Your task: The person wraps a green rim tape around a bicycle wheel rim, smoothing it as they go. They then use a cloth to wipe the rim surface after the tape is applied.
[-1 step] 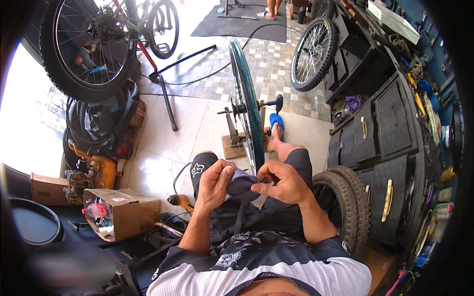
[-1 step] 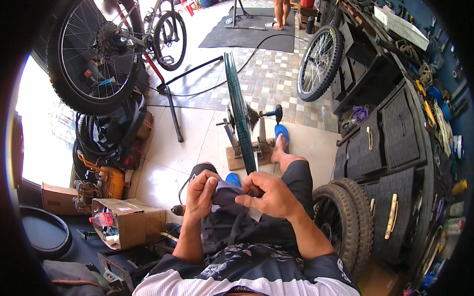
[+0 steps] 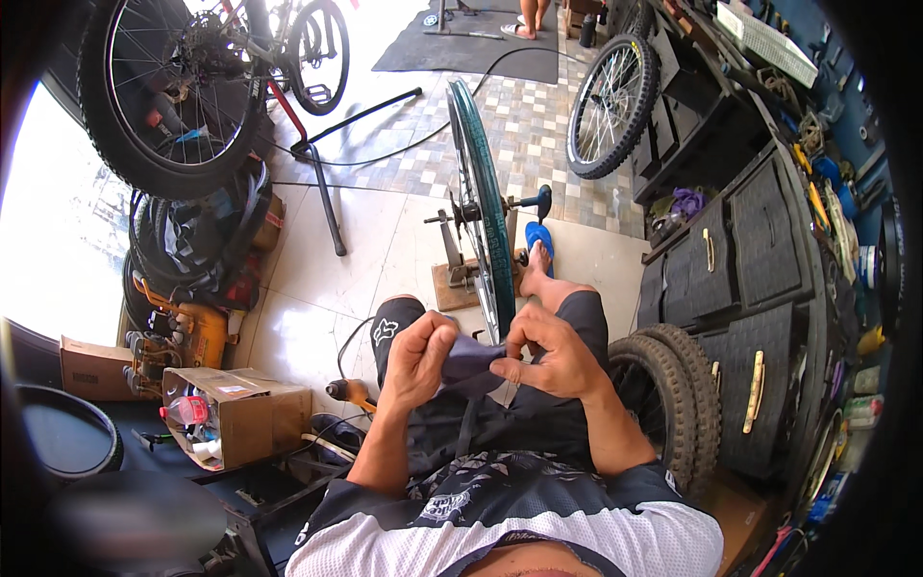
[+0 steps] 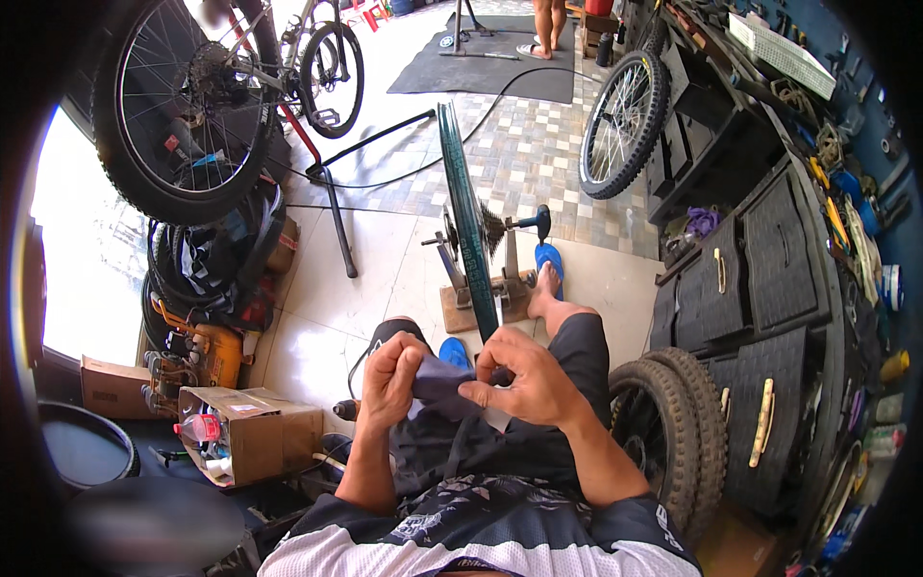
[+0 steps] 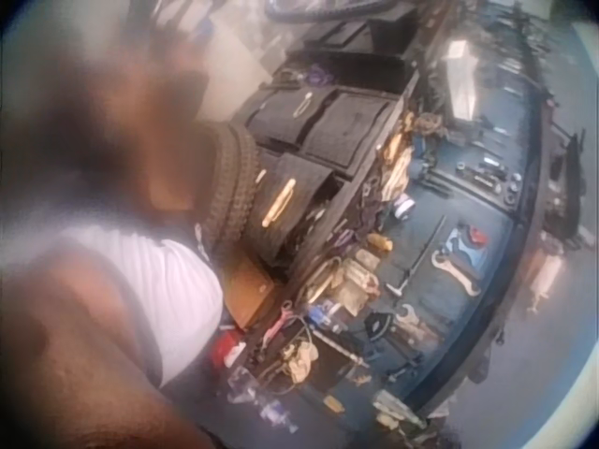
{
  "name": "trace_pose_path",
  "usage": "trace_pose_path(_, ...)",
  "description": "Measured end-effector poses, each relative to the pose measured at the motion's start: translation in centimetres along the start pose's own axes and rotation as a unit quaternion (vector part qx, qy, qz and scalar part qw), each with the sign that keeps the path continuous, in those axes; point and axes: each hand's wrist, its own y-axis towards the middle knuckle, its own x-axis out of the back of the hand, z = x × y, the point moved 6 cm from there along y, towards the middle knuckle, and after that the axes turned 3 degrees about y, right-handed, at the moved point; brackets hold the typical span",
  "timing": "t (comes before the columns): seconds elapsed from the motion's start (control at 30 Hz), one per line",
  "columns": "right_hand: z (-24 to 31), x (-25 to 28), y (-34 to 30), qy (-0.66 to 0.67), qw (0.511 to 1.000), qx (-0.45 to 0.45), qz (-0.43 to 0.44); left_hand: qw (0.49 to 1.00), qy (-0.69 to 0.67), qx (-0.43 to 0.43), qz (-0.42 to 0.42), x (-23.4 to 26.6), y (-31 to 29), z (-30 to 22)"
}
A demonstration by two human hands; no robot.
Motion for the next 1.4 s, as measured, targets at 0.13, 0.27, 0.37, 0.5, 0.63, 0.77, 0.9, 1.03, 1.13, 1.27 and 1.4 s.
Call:
trace_pose_path(0.13, -1.1, 1.4, 0.6, 0.014, 0.992, 0.121, -0.023, 0.984, 0.095, -0.104, 0.106, -0.2, 1.7, -3.9)
trace_pose_path(0.27, 1.5, -0.6, 1.8, 0.008, 0.999, 0.054, -0.002, 0.976, 0.105, -0.097, 0.163, -0.8, 1.8, -3.1)
trace_pose_path(0.37, 0.4, -1.3, 1.8, -0.049, 0.999, 0.003, -0.006, 0.994, 0.076, 0.022, 0.073, 0.4, 1.9, -3.0)
trace_pose_path(0.5, 0.9, -0.2, 1.4, 0.073, 0.996, -0.032, -0.033, 0.999, 0.006, 0.015, 0.050, 1.2, 2.5, -1.5)
trace_pose_path(0.63, -2.5, -1.2, 0.5, 0.258, 0.964, -0.048, -0.027, 0.971, -0.233, -0.038, -0.020, 0.8, 4.1, 0.6)
trace_pose_path(0.77, 2.1, -4.2, 1.4, 0.173, 0.981, 0.074, -0.043, 0.982, -0.163, -0.053, -0.083, -2.7, 3.7, -1.0)
trace_pose_path(0.9, 4.2, -5.9, 0.8, -0.086, 0.971, 0.175, -0.139, 0.975, -0.161, -0.010, -0.151, -2.8, 4.2, -0.7)
trace_pose_path(1.03, 5.9, -6.4, 0.2, -0.238, 0.915, 0.289, -0.151, 0.960, -0.122, -0.012, -0.252, -0.6, 4.7, -0.6)
trace_pose_path(1.13, 7.7, -7.0, 0.1, -0.143, 0.924, 0.339, -0.108, 0.904, -0.401, 0.019, -0.146, 1.1, 6.6, 1.5)
trace_pose_path(1.27, 5.3, -4.2, 0.4, -0.051, 0.956, 0.274, -0.092, 0.757, -0.653, -0.007, -0.004, 1.1, 6.6, 0.2)
trace_pose_path(1.4, 3.3, -2.8, 0.2, 0.040, 0.978, 0.184, -0.089, 0.740, -0.668, -0.042, 0.062, 0.6, 6.4, 0.5)
